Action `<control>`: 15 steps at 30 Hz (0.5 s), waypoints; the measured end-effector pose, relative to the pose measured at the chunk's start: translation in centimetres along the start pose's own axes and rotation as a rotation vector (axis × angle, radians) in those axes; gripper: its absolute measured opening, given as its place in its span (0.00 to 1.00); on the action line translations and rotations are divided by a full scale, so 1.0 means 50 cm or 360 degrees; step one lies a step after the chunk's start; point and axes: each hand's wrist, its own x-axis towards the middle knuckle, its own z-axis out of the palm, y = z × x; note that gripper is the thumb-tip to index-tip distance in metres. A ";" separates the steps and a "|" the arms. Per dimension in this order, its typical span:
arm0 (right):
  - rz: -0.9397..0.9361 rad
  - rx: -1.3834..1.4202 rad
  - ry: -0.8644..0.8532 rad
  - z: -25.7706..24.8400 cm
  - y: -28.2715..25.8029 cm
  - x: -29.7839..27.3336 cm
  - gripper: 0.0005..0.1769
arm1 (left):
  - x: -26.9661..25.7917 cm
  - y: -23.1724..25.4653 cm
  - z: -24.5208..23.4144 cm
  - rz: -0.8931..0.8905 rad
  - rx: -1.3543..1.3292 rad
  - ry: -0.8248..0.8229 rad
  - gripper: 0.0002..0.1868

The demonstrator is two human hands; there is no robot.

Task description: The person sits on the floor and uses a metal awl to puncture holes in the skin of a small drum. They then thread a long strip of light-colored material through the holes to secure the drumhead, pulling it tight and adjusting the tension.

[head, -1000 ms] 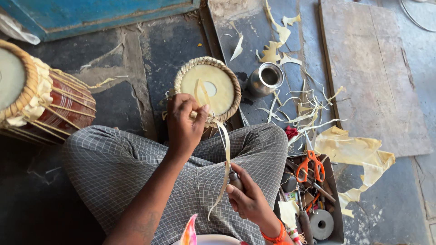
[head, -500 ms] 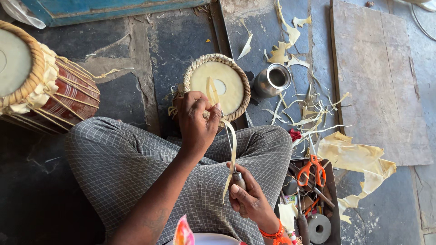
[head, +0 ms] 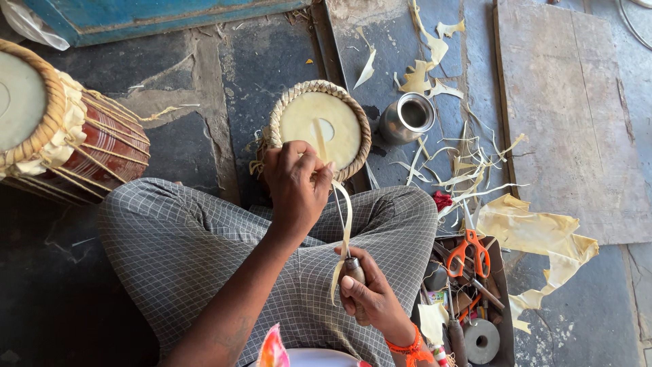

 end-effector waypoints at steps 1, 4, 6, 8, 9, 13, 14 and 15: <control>-0.0014 -0.0011 -0.0044 -0.005 -0.005 0.005 0.28 | 0.000 -0.002 0.000 0.0016 -0.0006 -0.0020 0.11; -0.0001 0.0254 -0.0115 -0.002 -0.030 0.016 0.24 | -0.007 -0.019 -0.005 0.0062 -0.0090 -0.0088 0.08; 0.0056 0.0601 -0.0182 0.009 -0.055 0.021 0.23 | -0.017 -0.033 -0.010 0.0090 -0.0225 -0.0137 0.07; 0.0138 0.1010 -0.0296 0.027 -0.071 0.019 0.26 | -0.020 -0.045 -0.006 0.0131 -0.0176 -0.0158 0.06; -0.0254 -0.0503 -0.0049 0.020 -0.091 -0.001 0.30 | -0.019 -0.051 -0.005 0.0154 -0.0151 -0.0165 0.06; 0.0509 -0.1894 0.0080 -0.037 -0.211 -0.176 0.28 | 0.038 -0.107 -0.014 0.0245 -0.0145 -0.0174 0.02; 0.1064 -0.1878 0.0009 -0.038 -0.227 -0.213 0.25 | 0.062 -0.131 -0.027 0.0222 -0.0266 -0.0230 0.03; 0.0778 -0.1853 -0.0211 -0.049 -0.233 -0.206 0.24 | 0.074 -0.142 -0.035 0.0201 -0.0388 -0.0285 0.06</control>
